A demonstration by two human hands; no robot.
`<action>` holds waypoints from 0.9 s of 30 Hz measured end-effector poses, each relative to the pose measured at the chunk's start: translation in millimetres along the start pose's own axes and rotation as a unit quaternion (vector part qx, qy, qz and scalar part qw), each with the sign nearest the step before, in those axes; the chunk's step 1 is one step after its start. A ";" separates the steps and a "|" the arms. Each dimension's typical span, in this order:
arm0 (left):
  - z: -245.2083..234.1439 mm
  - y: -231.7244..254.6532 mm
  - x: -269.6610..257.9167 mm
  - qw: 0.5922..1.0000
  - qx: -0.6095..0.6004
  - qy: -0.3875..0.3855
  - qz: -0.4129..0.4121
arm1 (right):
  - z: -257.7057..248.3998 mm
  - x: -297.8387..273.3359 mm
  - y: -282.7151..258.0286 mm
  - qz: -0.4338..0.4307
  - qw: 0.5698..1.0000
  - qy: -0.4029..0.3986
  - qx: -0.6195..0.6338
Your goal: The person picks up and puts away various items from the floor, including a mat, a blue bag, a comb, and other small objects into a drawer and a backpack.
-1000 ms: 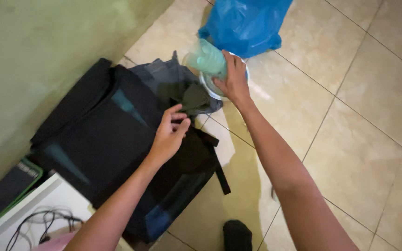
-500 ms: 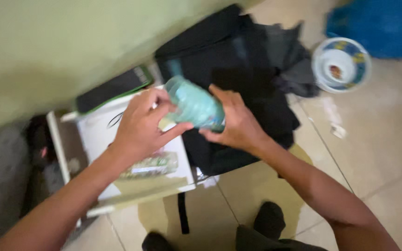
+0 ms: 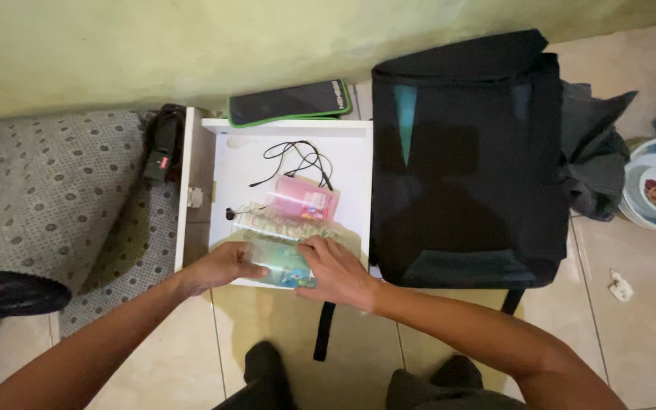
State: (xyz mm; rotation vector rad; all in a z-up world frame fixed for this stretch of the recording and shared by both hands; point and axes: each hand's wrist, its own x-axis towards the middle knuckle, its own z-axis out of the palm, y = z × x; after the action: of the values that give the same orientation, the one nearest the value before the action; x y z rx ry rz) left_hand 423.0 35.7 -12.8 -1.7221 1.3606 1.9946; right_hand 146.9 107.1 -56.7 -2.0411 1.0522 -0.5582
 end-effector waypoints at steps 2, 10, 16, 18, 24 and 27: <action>-7.7 -27.8 10.9 0.999 -0.029 0.027 -0.021 | 4.0 4.1 -0.4 -0.051 0.996 0.058 -0.036; -20.6 -67.7 44.4 1.000 -0.014 0.003 -0.016 | 36.6 7.9 15.8 -0.061 0.996 0.047 -0.044; -19.5 -9.0 36.2 0.797 0.602 0.035 -0.044 | 13.9 -2.7 22.8 -0.093 0.993 0.074 -0.028; 13.2 24.3 30.1 0.716 0.676 0.109 -0.133 | -13.3 -13.0 23.8 -0.088 0.989 0.115 0.006; 138.4 163.3 42.4 0.883 0.431 -0.139 0.126 | -134.2 -58.7 69.2 -0.041 0.938 0.343 -0.034; 202.7 213.7 62.3 0.902 0.340 -0.179 0.197 | -181.1 -106.8 128.7 0.046 0.836 0.539 -0.096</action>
State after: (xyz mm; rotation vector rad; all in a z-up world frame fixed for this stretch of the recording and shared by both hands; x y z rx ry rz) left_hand 124.3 33.6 25.5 -0.7776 2.0365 1.5709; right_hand -96.7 70.0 -50.2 -1.7511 1.8729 -1.7160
